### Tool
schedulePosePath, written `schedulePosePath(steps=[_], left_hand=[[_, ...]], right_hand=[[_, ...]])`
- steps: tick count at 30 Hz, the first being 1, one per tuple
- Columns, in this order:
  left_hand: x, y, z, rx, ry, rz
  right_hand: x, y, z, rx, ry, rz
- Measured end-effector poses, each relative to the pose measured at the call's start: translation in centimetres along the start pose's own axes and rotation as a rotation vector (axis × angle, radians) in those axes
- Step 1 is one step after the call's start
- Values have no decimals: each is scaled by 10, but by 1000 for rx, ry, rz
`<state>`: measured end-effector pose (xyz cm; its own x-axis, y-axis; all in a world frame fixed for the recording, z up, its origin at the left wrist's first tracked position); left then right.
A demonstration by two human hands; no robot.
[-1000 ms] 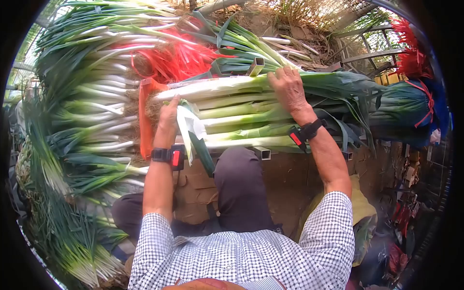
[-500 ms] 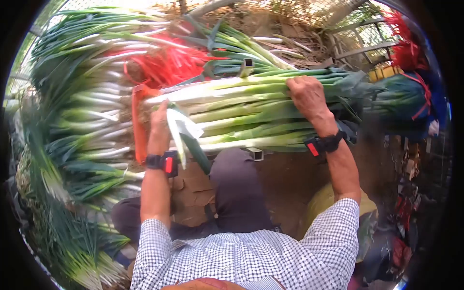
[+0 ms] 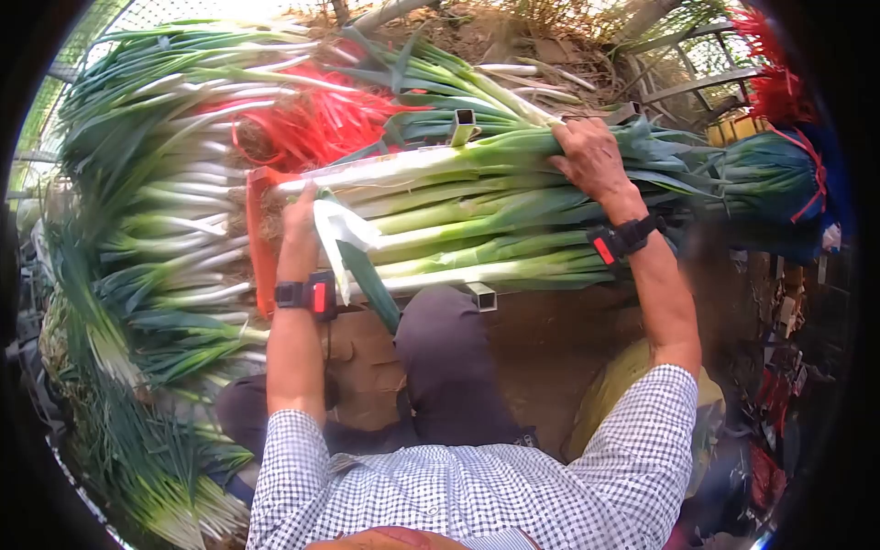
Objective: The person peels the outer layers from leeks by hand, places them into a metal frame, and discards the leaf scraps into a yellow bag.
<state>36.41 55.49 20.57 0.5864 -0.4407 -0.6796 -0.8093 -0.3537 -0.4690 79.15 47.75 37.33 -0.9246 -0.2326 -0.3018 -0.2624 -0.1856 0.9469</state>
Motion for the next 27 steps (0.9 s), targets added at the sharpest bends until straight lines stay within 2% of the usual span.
schedulePosePath(steps=[5,9,10,14,18,22,24,27], left_hand=[[7,13,9,40,2,-46],[-9,6,-15,46,63,-6],[-20,-8,-27,-27,83,27],[-25,-14,-19,-35,165,86],[-14,-4,-12,5,107,-5],[1,11,-11,150,-135,-39],[2,10,-8,113,-107,-6],[-8,5,-17,92,-11,48]], right_hand=[[16,-19,-22,-301,-57,-53],[25,-13,-30,-320,-89,-51],[27,-12,-33,-318,-95,-54],[35,-8,-44,-284,-114,-23],[33,0,-40,-296,-120,-4],[41,-2,-55,-374,-89,-36],[44,-7,-58,-407,-91,-44],[31,-11,-46,-300,-78,67]])
Point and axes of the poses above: each hand's wrist, its own z-axis towards the middle knuckle, its own y-axis out of the back of the hand, x = y × z, the point moved 3 cm from there along z, towards the middle knuckle, and after that the axes turned 10 degrees about -z, right-handed, at the moved point
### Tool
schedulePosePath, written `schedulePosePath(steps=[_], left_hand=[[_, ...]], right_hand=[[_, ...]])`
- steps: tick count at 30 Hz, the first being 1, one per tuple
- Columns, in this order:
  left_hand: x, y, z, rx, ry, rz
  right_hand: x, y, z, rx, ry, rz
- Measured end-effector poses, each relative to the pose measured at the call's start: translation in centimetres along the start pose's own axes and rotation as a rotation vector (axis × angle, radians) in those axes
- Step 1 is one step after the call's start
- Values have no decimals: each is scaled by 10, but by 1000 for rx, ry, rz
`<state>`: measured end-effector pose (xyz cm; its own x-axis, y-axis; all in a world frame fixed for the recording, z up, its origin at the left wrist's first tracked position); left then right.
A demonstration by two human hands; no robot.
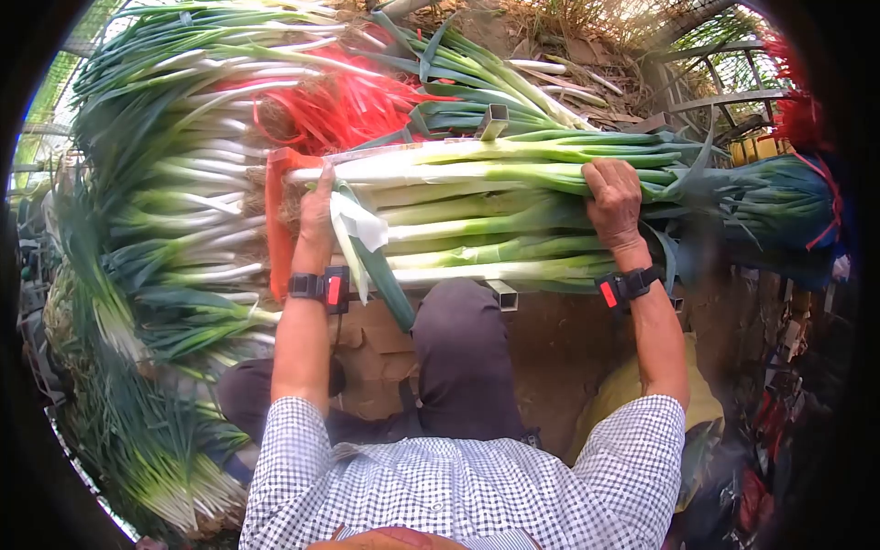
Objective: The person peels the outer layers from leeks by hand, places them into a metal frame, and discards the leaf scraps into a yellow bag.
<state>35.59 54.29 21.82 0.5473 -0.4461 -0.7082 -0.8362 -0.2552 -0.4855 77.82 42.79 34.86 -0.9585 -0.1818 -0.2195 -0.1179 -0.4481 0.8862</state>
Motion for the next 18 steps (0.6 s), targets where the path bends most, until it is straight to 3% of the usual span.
schedulePosePath(steps=[5,6,9,12,13,14,16,18], left_hand=[[-6,3,-5,89,150,-167],[-4,2,-9,111,178,-237],[-7,1,-31,121,192,-266],[1,1,-31,104,152,-233],[5,2,-28,77,133,-222],[6,5,-27,46,110,-209],[7,2,-27,-116,76,-175],[1,-4,-32,-132,108,-114]], right_hand=[[-31,38,51,463,-52,322],[-36,46,61,691,-158,519],[-46,58,77,1073,-100,593],[-62,23,61,1010,-188,572],[-57,19,56,755,-115,430],[-54,11,50,725,-101,206],[-15,21,36,482,16,202],[12,17,16,499,108,174]])
Point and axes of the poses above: each hand's wrist, its own z-axis towards the middle knuckle, its own y-axis out of the back of the hand, x = y × z, the point moved 3 cm from there along z, towards the middle knuckle, and after that the axes turned 10 degrees about -z, right-handed, at the moved point
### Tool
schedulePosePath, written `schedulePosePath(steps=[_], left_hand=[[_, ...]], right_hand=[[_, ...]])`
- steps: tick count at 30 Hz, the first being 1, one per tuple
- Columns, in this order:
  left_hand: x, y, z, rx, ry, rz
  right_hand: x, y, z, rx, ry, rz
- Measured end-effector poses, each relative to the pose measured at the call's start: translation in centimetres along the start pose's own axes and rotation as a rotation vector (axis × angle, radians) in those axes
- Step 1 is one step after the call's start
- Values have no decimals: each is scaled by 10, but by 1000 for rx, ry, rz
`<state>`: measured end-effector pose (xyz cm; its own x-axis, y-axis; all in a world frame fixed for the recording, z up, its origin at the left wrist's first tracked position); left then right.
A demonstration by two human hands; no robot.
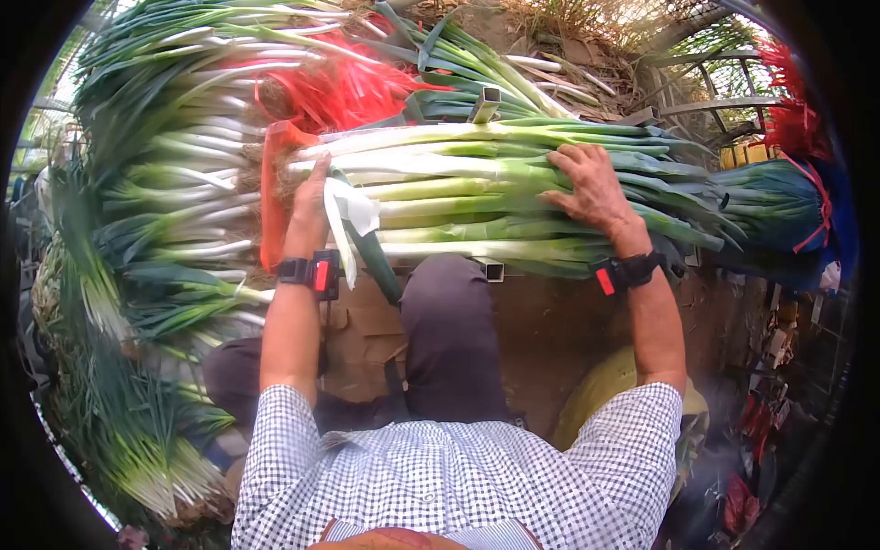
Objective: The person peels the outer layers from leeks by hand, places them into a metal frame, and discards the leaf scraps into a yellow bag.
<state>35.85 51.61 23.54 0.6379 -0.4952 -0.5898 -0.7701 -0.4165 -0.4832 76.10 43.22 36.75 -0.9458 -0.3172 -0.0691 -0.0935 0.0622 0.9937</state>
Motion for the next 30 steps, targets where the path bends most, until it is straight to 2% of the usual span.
schedulePosePath(steps=[3,8,11,16,17,19,22,24,26,28,30], left_hand=[[11,8,22,46,45,-79],[6,5,10,192,55,-94],[9,26,16,277,37,-52],[-13,17,-34,231,98,79],[-12,9,-54,218,-41,49],[-3,22,-75,161,24,232],[20,27,-103,116,54,396],[39,38,-110,168,67,459],[35,35,-126,213,13,576],[29,33,-129,177,-38,614],[30,42,-107,134,-336,789]], right_hand=[[15,-21,-11,-190,-12,-84],[8,-9,-4,-85,-34,11],[6,-4,-1,-64,22,26],[7,40,-16,-32,-4,82],[7,48,-20,-50,6,82],[9,55,-23,-28,14,62],[3,7,-18,110,3,57],[-2,-6,-15,28,22,68],[-2,8,-15,-25,23,129],[-2,22,-13,19,-5,146],[-5,27,-10,-69,13,120]])
Point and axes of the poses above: each hand's wrist, its own z-axis towards the middle knuckle, its own y-axis out of the back of the hand, x = y × z, the point moved 3 cm from there along z, towards the middle knuckle, and after that the axes turned 10 degrees about -z, right-handed, at the moved point
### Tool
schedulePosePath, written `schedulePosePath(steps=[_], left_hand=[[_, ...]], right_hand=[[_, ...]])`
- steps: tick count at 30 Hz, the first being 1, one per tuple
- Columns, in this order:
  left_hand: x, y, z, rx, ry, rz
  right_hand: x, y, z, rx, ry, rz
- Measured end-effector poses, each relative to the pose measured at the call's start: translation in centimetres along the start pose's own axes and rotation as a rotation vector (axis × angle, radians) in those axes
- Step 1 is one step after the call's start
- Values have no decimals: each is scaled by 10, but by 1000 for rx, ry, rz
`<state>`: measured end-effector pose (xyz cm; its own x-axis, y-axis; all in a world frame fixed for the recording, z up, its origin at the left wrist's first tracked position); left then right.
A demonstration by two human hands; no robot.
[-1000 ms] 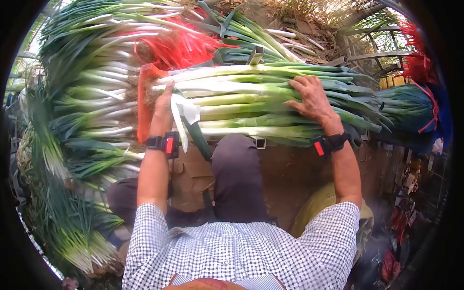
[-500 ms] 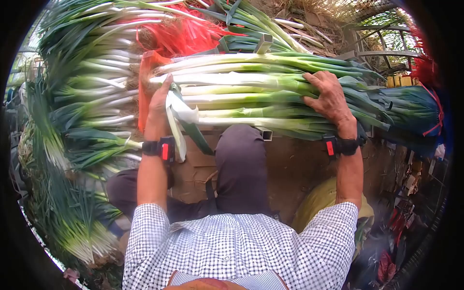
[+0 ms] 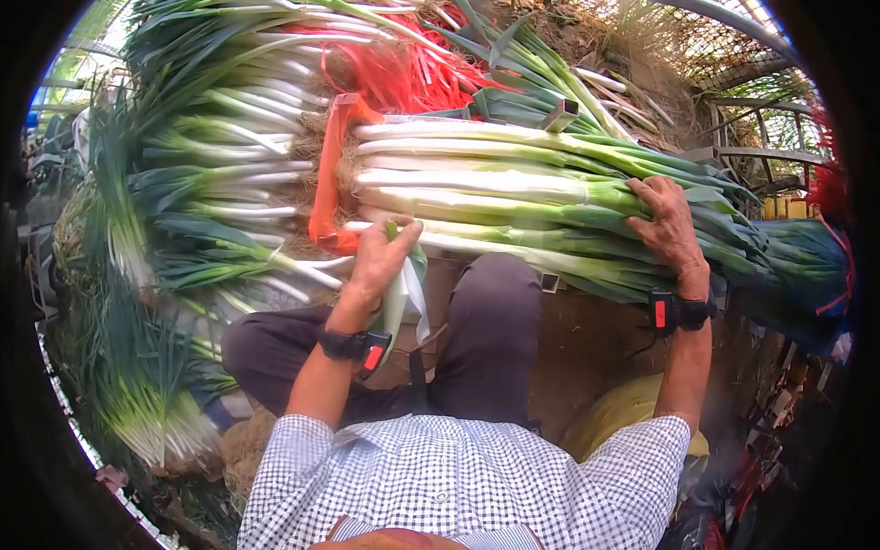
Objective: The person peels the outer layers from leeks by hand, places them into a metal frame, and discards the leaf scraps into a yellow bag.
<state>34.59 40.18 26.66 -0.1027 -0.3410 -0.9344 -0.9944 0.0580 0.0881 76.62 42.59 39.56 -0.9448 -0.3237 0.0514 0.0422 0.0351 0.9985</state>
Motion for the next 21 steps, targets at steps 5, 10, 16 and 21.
schedulePosePath(steps=[5,10,16,21], left_hand=[[-33,-2,68,-116,-211,502],[-4,9,118,5,-166,379],[-12,4,123,47,-109,530],[-9,-6,125,-62,-128,637]], right_hand=[[7,-56,32,-22,29,-173],[7,-32,14,-234,77,-169],[-1,-65,-6,-334,-161,-131],[-11,-92,3,-384,-171,-181]])
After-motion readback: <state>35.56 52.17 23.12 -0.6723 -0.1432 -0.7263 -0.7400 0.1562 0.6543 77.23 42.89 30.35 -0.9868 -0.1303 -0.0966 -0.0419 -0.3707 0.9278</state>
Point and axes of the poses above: each hand's wrist, its own z-axis towards the middle knuckle, its own y-axis out of the back of the hand, x = y × z, the point moved 3 cm from there along z, towards the middle knuckle, and after that the axes turned 10 degrees about -z, right-handed, at the moved point
